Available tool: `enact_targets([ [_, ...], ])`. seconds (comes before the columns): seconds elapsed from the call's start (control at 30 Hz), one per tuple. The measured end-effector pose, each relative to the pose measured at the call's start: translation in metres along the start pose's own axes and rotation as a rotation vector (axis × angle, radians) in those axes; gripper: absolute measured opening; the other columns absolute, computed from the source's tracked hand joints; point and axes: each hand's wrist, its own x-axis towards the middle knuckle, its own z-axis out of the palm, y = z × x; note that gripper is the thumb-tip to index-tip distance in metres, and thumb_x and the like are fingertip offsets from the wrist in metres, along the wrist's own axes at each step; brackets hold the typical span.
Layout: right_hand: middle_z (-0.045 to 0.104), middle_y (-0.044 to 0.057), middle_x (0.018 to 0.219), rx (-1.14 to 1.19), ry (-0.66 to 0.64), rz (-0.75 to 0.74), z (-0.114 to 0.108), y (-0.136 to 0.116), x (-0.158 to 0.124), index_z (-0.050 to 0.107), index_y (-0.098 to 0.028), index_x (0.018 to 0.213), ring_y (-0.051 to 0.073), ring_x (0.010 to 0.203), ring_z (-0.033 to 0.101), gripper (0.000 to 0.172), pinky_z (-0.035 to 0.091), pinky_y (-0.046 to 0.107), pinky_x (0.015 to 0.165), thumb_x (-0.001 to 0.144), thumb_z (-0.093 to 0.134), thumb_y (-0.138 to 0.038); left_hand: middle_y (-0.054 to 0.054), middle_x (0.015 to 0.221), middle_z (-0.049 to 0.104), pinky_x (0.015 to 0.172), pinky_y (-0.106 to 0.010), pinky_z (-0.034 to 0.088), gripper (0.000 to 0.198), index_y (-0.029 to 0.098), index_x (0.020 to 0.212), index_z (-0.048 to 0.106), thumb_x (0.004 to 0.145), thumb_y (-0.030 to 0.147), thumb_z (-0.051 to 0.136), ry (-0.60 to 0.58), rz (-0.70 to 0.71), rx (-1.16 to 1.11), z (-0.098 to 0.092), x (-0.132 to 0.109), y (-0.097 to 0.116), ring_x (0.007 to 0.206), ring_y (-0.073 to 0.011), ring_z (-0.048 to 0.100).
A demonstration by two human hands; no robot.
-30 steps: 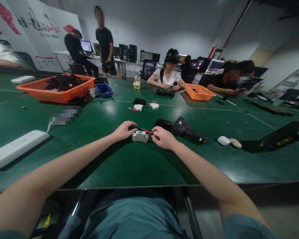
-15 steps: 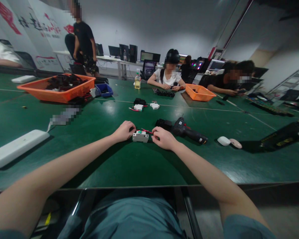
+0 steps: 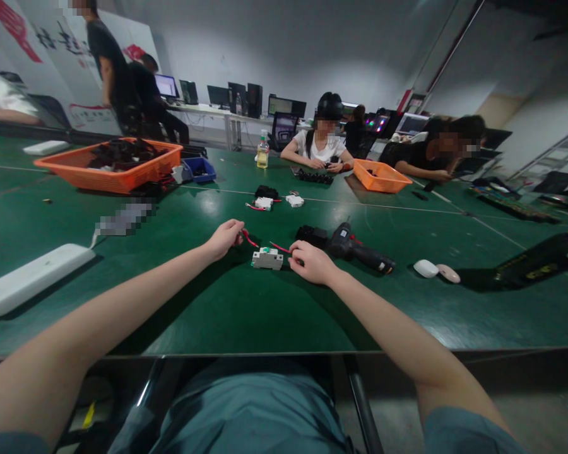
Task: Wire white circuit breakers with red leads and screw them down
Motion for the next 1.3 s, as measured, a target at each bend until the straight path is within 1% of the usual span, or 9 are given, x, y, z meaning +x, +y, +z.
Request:
enact_targets([
  [0.17,0.062,0.009,0.104,0.006,0.0,0.005,0.0,0.0,0.0,0.053,-0.018,0.07,0.018,0.091,0.058,0.025,0.048,0.031,0.073,0.094,0.054,-0.023,0.001,0.067,0.058,0.044,-0.018,0.037,0.022,0.017,0.079,0.054,0.088,0.036,0.061,-0.067,-0.053,-0.038,-0.007,0.0,0.004,0.047,-0.0056,0.048],
  [0.3,0.062,0.009,0.103,0.01,0.005,0.007,0.002,0.001,0.0,0.054,-0.018,0.07,0.018,0.09,0.058,0.024,0.048,0.031,0.073,0.094,0.055,-0.023,0.004,0.059,0.05,0.041,-0.017,0.032,0.025,0.018,0.073,0.051,0.087,0.036,0.062,-0.177,-0.042,-0.035,-0.01,-0.002,0.007,0.044,-0.0059,0.046],
  [0.4,0.062,0.009,0.102,0.009,0.006,0.006,0.003,0.002,0.0,0.054,-0.018,0.069,0.018,0.089,0.058,0.025,0.048,0.031,0.074,0.094,0.055,-0.023,0.004,0.058,0.049,0.042,-0.017,0.032,0.026,0.019,0.07,0.048,0.087,0.034,0.061,-0.254,-0.033,-0.043,-0.01,-0.005,0.01,0.046,-0.0063,0.048],
  [0.53,0.062,0.008,0.102,0.006,0.002,0.009,0.003,0.002,0.0,0.053,-0.018,0.069,0.017,0.088,0.057,0.026,0.047,0.03,0.072,0.094,0.055,-0.024,0.004,0.059,0.049,0.044,-0.017,0.031,0.029,0.018,0.07,0.047,0.088,0.036,0.062,-0.281,-0.029,-0.055,-0.01,-0.007,0.014,0.047,-0.0056,0.046],
  [0.67,0.062,0.008,0.102,0.01,0.001,0.014,0.002,0.001,-0.001,0.053,-0.019,0.069,0.017,0.087,0.057,0.025,0.047,0.03,0.073,0.094,0.055,-0.023,0.004,0.057,0.047,0.041,-0.017,0.023,0.035,0.017,0.069,0.047,0.088,0.042,0.063,-0.318,-0.026,0.0,-0.011,-0.009,0.016,0.043,-0.0037,0.037],
  [0.83,0.062,0.008,0.102,0.018,-0.003,0.013,0.0,0.0,0.0,0.054,-0.018,0.069,0.017,0.088,0.058,0.026,0.047,0.031,0.073,0.094,0.055,-0.023,0.005,0.057,0.045,0.04,-0.018,0.02,0.037,0.018,0.069,0.045,0.087,0.044,0.064,-0.313,-0.032,-0.002,-0.012,-0.008,0.016,0.042,-0.0035,0.034],
  [0.97,0.062,0.008,0.102,0.017,-0.01,0.013,-0.001,0.0,0.0,0.054,-0.018,0.068,0.017,0.088,0.058,0.026,0.048,0.031,0.073,0.094,0.055,-0.023,0.007,0.056,0.042,0.04,-0.018,0.017,0.038,0.019,0.069,0.043,0.085,0.045,0.066,-0.34,-0.036,-0.017,-0.012,-0.007,0.014,0.041,-0.0038,0.031],
  [1.13,0.062,0.009,0.102,0.023,-0.009,0.018,-0.001,0.0,0.0,0.054,-0.018,0.068,0.018,0.088,0.058,0.026,0.048,0.031,0.073,0.094,0.055,-0.023,0.003,0.062,0.052,0.043,-0.018,0.026,0.034,0.018,0.071,0.049,0.083,0.044,0.068,-0.297,-0.022,-0.018,-0.012,-0.007,0.012,0.047,-0.005,0.04],
  [1.3,0.062,0.009,0.102,0.022,-0.014,0.015,-0.001,0.0,0.0,0.055,-0.018,0.068,0.018,0.089,0.057,0.026,0.048,0.031,0.073,0.094,0.055,-0.023,-0.002,0.073,0.063,0.044,-0.02,0.03,0.02,0.017,0.079,0.06,0.082,0.036,0.067,-0.256,-0.074,-0.048,-0.01,-0.006,0.013,0.052,-0.0075,0.049],
])
